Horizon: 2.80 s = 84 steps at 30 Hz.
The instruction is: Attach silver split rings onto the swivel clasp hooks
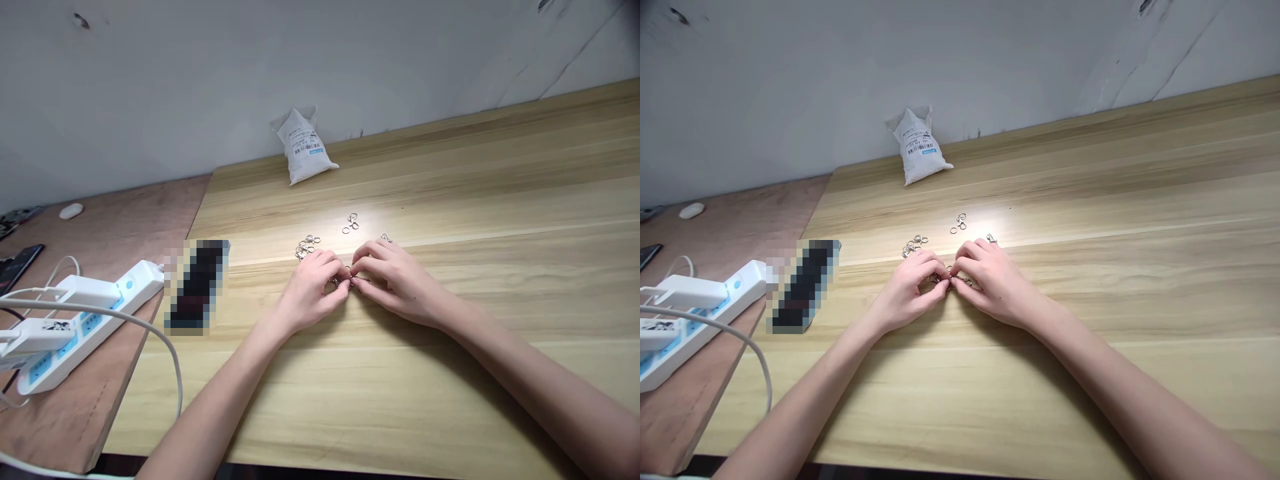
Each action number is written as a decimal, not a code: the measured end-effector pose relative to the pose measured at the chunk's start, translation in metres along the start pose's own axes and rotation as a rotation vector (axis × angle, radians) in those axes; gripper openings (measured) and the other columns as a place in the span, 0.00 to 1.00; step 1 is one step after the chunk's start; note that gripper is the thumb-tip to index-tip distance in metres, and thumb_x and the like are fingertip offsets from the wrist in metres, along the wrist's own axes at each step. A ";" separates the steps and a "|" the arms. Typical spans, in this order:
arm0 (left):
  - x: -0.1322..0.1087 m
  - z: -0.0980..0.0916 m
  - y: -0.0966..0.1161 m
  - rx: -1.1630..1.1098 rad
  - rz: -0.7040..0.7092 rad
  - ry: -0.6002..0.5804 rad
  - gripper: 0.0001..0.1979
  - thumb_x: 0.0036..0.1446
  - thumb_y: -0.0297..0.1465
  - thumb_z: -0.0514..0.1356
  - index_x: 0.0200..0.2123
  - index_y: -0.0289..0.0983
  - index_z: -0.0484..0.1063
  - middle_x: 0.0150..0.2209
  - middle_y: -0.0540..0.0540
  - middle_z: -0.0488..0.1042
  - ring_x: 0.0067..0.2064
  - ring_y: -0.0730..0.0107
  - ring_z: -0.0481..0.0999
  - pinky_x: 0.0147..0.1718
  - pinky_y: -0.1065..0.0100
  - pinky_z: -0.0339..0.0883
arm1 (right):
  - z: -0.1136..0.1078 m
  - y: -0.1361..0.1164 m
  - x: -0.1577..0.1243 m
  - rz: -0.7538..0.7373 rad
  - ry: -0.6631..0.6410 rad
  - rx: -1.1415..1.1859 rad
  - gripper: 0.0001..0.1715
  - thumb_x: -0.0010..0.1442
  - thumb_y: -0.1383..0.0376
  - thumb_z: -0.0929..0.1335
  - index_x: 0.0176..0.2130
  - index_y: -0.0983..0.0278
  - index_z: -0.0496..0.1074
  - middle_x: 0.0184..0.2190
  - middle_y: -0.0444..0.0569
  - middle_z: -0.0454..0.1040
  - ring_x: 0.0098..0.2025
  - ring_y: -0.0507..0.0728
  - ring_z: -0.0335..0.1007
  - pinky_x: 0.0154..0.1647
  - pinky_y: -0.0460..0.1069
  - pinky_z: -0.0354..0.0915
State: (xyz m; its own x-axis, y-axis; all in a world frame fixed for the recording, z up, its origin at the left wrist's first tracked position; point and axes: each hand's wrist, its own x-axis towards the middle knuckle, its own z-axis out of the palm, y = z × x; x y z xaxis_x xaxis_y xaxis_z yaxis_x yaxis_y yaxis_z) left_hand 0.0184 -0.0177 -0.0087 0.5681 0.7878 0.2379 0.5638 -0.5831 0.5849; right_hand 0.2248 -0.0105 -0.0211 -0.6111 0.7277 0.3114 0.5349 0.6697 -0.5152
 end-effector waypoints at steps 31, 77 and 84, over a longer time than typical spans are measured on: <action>-0.001 0.001 -0.002 0.029 0.005 -0.007 0.04 0.60 0.25 0.56 0.33 0.38 0.68 0.35 0.48 0.71 0.40 0.66 0.68 0.44 0.63 0.64 | -0.002 -0.002 0.000 -0.002 0.005 -0.003 0.07 0.64 0.67 0.64 0.39 0.61 0.72 0.41 0.52 0.71 0.40 0.58 0.65 0.42 0.55 0.62; 0.001 0.003 0.002 0.067 -0.019 0.053 0.03 0.59 0.26 0.57 0.32 0.37 0.69 0.31 0.49 0.70 0.36 0.69 0.68 0.39 0.65 0.61 | 0.001 -0.001 0.000 -0.026 0.072 -0.001 0.06 0.65 0.67 0.63 0.35 0.63 0.69 0.35 0.50 0.72 0.37 0.57 0.64 0.42 0.54 0.58; 0.000 0.004 0.000 0.074 -0.035 0.069 0.03 0.60 0.26 0.57 0.33 0.37 0.70 0.32 0.49 0.70 0.35 0.69 0.68 0.39 0.65 0.61 | 0.001 -0.002 -0.001 -0.002 0.098 0.008 0.07 0.65 0.66 0.64 0.33 0.63 0.68 0.33 0.48 0.72 0.37 0.56 0.64 0.43 0.53 0.57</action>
State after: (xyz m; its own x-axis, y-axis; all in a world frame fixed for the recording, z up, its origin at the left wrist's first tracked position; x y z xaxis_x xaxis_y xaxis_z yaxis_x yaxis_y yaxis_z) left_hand 0.0209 -0.0183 -0.0115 0.5062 0.8184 0.2722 0.6269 -0.5659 0.5356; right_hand 0.2235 -0.0122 -0.0217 -0.5519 0.7379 0.3884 0.5289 0.6699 -0.5211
